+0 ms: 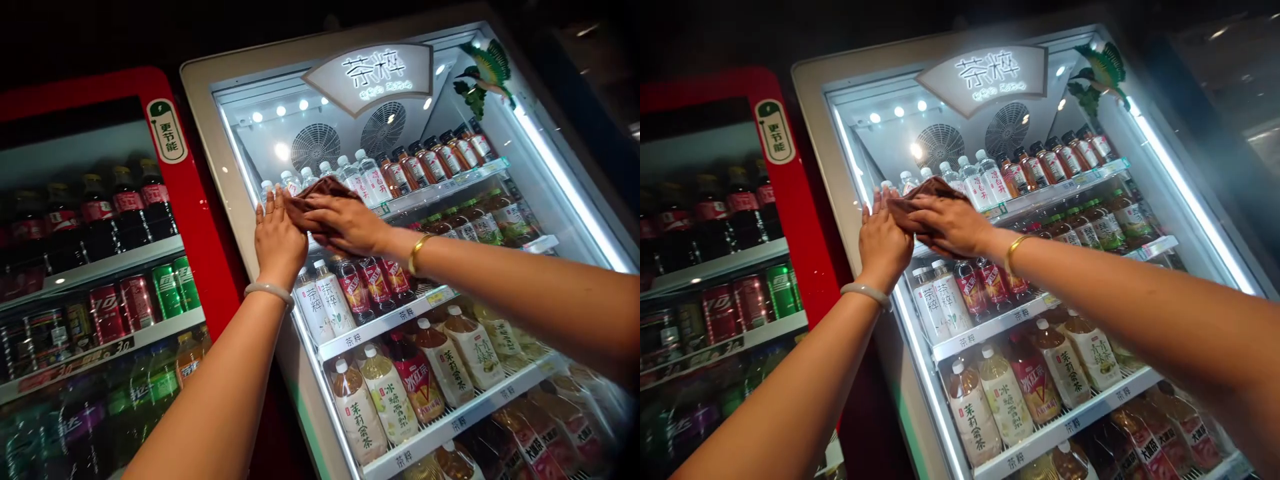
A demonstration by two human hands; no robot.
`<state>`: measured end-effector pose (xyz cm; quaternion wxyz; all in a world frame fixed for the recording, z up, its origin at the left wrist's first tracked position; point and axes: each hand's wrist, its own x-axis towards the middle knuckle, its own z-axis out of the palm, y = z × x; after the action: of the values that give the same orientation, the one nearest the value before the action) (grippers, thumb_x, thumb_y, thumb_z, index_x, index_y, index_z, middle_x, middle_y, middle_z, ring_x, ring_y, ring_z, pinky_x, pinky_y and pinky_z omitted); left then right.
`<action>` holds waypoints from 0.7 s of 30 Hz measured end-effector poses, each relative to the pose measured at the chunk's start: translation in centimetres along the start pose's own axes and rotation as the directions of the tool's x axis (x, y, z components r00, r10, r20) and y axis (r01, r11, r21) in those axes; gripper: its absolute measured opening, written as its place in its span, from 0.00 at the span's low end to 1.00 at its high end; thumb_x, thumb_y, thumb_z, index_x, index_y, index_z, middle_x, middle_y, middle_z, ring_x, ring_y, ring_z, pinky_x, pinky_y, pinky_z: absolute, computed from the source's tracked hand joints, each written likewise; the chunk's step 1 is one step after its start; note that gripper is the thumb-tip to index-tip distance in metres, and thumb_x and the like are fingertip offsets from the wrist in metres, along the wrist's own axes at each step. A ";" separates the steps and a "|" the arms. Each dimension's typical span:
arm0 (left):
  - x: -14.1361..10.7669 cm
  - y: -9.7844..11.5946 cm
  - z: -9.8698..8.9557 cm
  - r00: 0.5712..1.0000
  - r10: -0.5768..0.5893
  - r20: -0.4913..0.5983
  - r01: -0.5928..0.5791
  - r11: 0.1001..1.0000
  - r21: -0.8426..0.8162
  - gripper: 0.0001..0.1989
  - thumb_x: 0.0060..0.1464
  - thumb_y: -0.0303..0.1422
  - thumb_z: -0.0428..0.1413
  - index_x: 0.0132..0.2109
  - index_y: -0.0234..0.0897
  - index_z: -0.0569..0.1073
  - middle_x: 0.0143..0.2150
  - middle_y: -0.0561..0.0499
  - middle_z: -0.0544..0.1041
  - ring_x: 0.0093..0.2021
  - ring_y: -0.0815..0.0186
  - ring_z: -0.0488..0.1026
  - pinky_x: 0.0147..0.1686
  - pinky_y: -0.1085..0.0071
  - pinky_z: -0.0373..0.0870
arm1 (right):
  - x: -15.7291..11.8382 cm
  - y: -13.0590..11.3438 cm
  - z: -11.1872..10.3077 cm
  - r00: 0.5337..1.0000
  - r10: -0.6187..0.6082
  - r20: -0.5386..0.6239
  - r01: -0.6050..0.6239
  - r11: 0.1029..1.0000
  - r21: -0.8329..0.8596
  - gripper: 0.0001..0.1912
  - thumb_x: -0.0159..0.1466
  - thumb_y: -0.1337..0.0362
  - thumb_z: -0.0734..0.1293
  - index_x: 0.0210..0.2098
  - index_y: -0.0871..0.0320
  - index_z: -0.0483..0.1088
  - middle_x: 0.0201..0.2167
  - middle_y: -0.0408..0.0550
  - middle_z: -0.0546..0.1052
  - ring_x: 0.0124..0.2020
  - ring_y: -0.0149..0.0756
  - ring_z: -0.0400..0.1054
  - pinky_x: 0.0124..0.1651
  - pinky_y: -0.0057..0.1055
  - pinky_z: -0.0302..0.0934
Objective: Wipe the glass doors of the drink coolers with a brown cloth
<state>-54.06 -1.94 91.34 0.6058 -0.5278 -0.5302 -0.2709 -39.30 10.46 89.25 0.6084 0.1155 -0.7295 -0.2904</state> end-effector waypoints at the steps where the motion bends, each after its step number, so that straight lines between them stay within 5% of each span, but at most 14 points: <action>1: 0.0 0.1 0.0 1.000 -0.012 -0.005 0.012 1.000 -0.001 0.31 0.67 0.31 0.42 0.74 0.24 0.56 0.78 0.36 0.54 0.79 0.52 0.47 0.77 0.51 0.42 | -0.4 0.8 -0.6 0.999 -0.028 0.022 0.028 1.000 0.014 0.23 0.68 0.61 0.64 0.62 0.55 0.69 0.67 0.54 0.71 0.71 0.43 0.62 0.73 0.48 0.58; 4: 0.0 0.6 -0.1 0.999 -0.047 -0.003 0.047 0.999 0.000 0.30 0.68 0.32 0.42 0.75 0.29 0.56 0.78 0.40 0.55 0.79 0.55 0.48 0.78 0.53 0.41 | 0.4 2.5 -0.7 0.969 0.225 -0.103 -0.227 0.974 -0.014 0.22 0.64 0.67 0.64 0.57 0.55 0.73 0.65 0.51 0.73 0.70 0.46 0.63 0.74 0.52 0.56; 7: 0.1 0.6 -0.1 0.998 -0.055 0.037 0.054 0.998 0.024 0.31 0.68 0.31 0.43 0.74 0.26 0.56 0.78 0.39 0.54 0.79 0.56 0.46 0.78 0.56 0.39 | 2.3 0.9 1.4 0.892 0.407 -0.196 -0.412 0.911 0.013 0.25 0.62 0.70 0.63 0.58 0.57 0.72 0.66 0.54 0.71 0.72 0.51 0.59 0.76 0.59 0.50; 10: 0.1 0.4 0.0 0.998 -0.049 0.049 0.047 0.998 0.042 0.31 0.67 0.29 0.41 0.74 0.27 0.56 0.78 0.41 0.55 0.79 0.58 0.45 0.78 0.56 0.40 | 1.4 -0.8 1.5 0.961 0.265 -0.083 -0.263 0.964 0.041 0.26 0.62 0.67 0.66 0.61 0.54 0.71 0.69 0.53 0.69 0.71 0.51 0.61 0.74 0.57 0.55; 13: 0.1 0.4 -0.1 0.997 -0.061 0.040 0.060 0.997 0.047 0.31 0.67 0.29 0.41 0.75 0.32 0.55 0.79 0.44 0.54 0.79 0.58 0.46 0.78 0.55 0.42 | -1.4 1.3 -1.4 0.994 -0.020 0.108 0.011 0.996 0.085 0.24 0.64 0.66 0.65 0.60 0.52 0.72 0.69 0.48 0.69 0.69 0.47 0.65 0.71 0.52 0.61; 14: 0.1 0.5 -0.1 0.997 -0.064 0.041 0.063 0.997 0.045 0.31 0.68 0.30 0.41 0.75 0.32 0.55 0.79 0.43 0.53 0.79 0.57 0.46 0.78 0.54 0.41 | -2.1 2.5 -2.4 0.993 -0.022 0.115 0.013 0.997 0.075 0.23 0.64 0.66 0.64 0.59 0.51 0.72 0.69 0.47 0.69 0.68 0.45 0.65 0.71 0.51 0.62; 16: 0.1 0.7 -0.2 0.996 -0.068 0.050 0.066 0.997 0.040 0.31 0.68 0.31 0.41 0.75 0.29 0.54 0.79 0.41 0.53 0.79 0.56 0.46 0.78 0.54 0.40 | -2.4 4.4 -3.5 0.991 0.129 0.020 -0.129 0.992 0.008 0.23 0.63 0.67 0.64 0.57 0.52 0.73 0.67 0.48 0.71 0.68 0.46 0.65 0.72 0.51 0.60; 19: 0.1 0.9 -0.3 0.995 -0.077 0.065 0.075 0.997 0.033 0.32 0.68 0.32 0.41 0.76 0.29 0.53 0.79 0.42 0.52 0.80 0.57 0.44 0.78 0.55 0.38 | -0.6 4.1 -2.1 0.889 0.413 -0.197 -0.427 0.904 -0.030 0.22 0.63 0.70 0.63 0.57 0.57 0.73 0.65 0.57 0.72 0.70 0.51 0.62 0.74 0.57 0.54; 21: 0.2 0.8 -0.3 0.995 -0.077 0.070 0.076 0.997 0.025 0.32 0.68 0.32 0.40 0.76 0.31 0.53 0.79 0.43 0.51 0.80 0.58 0.43 0.78 0.55 0.37 | 0.5 2.2 -0.5 0.896 0.405 -0.180 -0.413 0.911 -0.009 0.22 0.63 0.69 0.65 0.57 0.57 0.73 0.67 0.57 0.70 0.71 0.54 0.59 0.76 0.60 0.50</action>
<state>-53.15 -1.98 91.25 0.5818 -0.5095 -0.5741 -0.2691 -38.51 11.81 90.97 0.7197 -0.0297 -0.6746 -0.1617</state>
